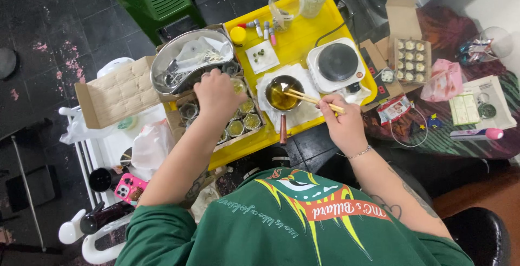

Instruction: The person holds a small pot of melted yellow wax in one hand and pours it into the cavities of a mold tray on a yellow work table, using a pair of wooden sticks in the other hand to guide the wax stream and steady the pour. They work through the mold cavities one at a time, refilling the pot as needed.

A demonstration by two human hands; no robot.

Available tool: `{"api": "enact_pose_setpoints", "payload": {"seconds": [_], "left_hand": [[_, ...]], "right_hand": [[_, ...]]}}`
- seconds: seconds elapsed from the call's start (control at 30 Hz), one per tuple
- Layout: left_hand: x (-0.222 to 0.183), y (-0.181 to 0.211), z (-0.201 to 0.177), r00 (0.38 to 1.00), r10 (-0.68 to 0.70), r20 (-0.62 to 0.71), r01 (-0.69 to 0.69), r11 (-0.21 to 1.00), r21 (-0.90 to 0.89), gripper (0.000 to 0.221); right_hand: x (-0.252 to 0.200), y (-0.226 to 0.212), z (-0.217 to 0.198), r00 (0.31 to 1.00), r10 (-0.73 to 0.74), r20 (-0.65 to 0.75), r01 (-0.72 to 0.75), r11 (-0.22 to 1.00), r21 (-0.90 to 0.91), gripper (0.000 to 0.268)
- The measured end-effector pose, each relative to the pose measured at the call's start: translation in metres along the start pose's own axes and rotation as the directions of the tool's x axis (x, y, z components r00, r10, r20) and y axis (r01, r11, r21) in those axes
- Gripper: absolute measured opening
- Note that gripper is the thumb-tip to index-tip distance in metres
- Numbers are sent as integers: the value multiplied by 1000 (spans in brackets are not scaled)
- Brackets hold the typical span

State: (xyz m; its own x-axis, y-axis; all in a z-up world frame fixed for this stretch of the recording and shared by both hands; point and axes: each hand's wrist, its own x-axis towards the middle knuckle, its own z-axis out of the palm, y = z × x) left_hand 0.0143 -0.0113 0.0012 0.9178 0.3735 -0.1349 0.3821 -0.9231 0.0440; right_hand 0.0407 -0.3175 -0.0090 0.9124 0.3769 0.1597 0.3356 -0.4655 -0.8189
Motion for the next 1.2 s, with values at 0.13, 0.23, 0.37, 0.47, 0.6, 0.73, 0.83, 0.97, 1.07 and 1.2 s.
{"api": "enact_pose_setpoints", "payload": {"seconds": [0.13,0.23,0.37,0.47,0.6,0.73,0.83,0.97,1.07,1.2], "left_hand": [[30,30,7,996,74,50,-75,997,14,61],[54,44,32,990,131,56,-135,988,76,56],[82,56,57,987,162,20,-164,982,99,53],[98,60,77,983,183,27,-185,973,139,50],[110,61,93,975,222,24,-223,963,152,56],[112,55,111,974,217,68,-224,966,127,55],[109,49,120,975,223,-18,-221,972,78,59],[98,48,113,982,189,-13,-189,979,-70,56],[95,44,116,983,176,-59,-183,970,-157,55],[98,34,138,956,224,-192,-266,936,-232,60]], "right_hand": [[3,5,-3,997,-69,-20,69,997,31,15],[7,9,-5,1000,-3,9,3,998,63,16],[8,23,-5,996,-94,13,94,992,-83,18],[7,23,-5,997,-69,34,71,994,-82,18],[7,24,-4,995,-47,88,56,993,-104,15],[8,22,-3,996,-44,80,49,996,-70,15],[10,23,-2,994,-41,99,44,999,-32,14],[10,27,0,994,-66,87,71,996,-51,15],[10,27,1,994,-61,86,66,996,-54,15],[7,28,3,997,-30,74,34,998,-60,16]]}}
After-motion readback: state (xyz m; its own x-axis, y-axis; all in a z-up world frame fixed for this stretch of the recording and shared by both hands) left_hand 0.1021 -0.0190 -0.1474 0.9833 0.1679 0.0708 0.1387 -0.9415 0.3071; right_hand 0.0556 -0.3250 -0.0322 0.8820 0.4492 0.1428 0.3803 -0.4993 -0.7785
